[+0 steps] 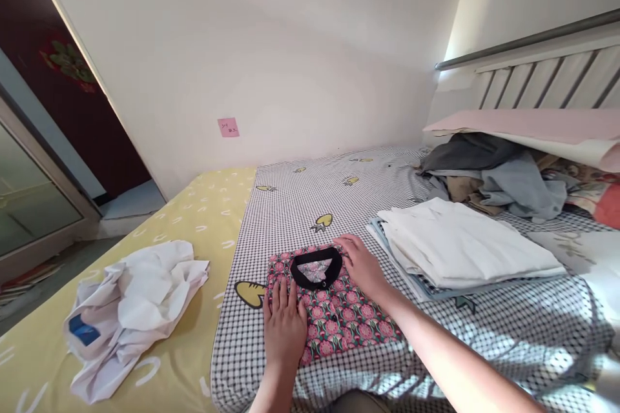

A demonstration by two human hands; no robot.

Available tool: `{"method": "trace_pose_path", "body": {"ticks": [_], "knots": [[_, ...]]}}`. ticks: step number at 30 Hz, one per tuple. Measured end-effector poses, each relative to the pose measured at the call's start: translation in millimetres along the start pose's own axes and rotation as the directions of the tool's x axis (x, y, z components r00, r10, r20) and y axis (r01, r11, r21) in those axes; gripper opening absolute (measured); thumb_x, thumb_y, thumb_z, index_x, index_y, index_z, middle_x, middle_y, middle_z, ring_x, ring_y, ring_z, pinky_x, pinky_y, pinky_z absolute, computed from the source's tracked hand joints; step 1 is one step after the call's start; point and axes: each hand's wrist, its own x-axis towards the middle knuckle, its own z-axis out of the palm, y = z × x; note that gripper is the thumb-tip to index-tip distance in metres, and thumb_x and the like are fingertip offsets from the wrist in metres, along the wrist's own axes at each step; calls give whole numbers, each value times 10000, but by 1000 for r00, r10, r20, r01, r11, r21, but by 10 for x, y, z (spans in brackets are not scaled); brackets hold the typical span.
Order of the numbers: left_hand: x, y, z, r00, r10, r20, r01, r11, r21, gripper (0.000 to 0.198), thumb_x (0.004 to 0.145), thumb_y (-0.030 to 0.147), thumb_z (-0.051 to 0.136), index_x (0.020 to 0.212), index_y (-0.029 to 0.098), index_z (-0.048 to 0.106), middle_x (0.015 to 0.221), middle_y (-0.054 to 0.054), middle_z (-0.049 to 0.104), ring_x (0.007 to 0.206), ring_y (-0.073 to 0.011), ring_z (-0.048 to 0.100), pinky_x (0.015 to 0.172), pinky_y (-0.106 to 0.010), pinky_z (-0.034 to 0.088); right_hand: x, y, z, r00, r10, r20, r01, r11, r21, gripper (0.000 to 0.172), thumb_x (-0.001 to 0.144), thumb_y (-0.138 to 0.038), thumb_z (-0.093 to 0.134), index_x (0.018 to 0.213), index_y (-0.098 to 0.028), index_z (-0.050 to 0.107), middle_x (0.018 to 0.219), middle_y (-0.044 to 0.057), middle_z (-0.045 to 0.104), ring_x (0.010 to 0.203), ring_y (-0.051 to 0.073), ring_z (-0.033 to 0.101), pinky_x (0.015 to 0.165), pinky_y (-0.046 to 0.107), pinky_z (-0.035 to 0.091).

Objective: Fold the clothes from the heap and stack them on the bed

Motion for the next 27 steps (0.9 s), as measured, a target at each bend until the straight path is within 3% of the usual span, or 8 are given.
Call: {"method": "trace_pose_path", "body": {"ticks": [2,4,11,16,20,23,25,27], "knots": [[-1,-5,18,1000,1,-3,-1,1000,10,509,1007,278,381,1483,208,548,1594,-100,495,1456,-296,507,1232,-577,378,79,13,88,994,65,86,-64,998,-6,673,873,-24,480,1473,-320,560,1432,93,541,961,191,684,794,290,533],[-4,-9,36,1000,-2,-8,2,1000,10,511,1008,281,378,1485,217,548,1591,-96,501,1450,-292,514,1225,-574,387,110,74,206,983,129,131,-131,991,8,629,855,-22,509,1409,-305,603,1347,90,568,904,179,673,735,265,502],[-21,-5,64,999,5,-46,-5,1000,-9,512,1015,297,362,1480,208,560,1586,-88,513,1433,-283,533,1234,-561,374,73,332,446,975,200,95,-209,973,96,312,789,-11,513,969,-220,658,1074,49,616,872,180,619,790,285,472],[-11,2,39,999,-1,-35,1,1000,-17,517,1014,294,344,1469,204,572,1583,-88,514,1437,-286,528,1226,-568,382,78,373,470,959,265,104,-278,952,132,265,834,-37,462,852,-225,649,963,47,639,949,212,619,875,323,466],[-6,7,22,999,-2,-40,2,1000,-23,519,1015,293,345,1473,192,565,1585,-101,509,1432,-299,532,1220,-578,383,166,358,441,913,381,149,-403,900,165,239,938,-173,457,889,-221,686,986,73,690,999,235,639,909,348,463],[-6,13,23,999,-2,-42,1,1000,-29,518,1013,301,358,1472,182,567,1590,-106,500,1438,-305,525,1236,-579,358,259,326,406,863,466,195,-502,837,218,331,1015,-358,403,973,-236,708,1028,87,727,1032,269,658,918,390,478],[-8,17,28,999,-5,-42,3,999,-38,517,1011,305,365,1467,183,573,1591,-105,500,1441,-301,522,1247,-570,343,307,303,394,828,503,247,-557,791,254,340,999,-441,456,956,-230,720,1016,99,742,1004,293,676,907,419,493],[-11,19,33,999,-9,-45,7,999,-49,519,1009,308,365,1470,186,571,1588,-103,505,1445,-297,518,1251,-566,336,331,288,397,798,513,317,-596,748,293,212,903,-407,628,897,-220,728,949,86,753,943,294,695,885,419,510]]}}
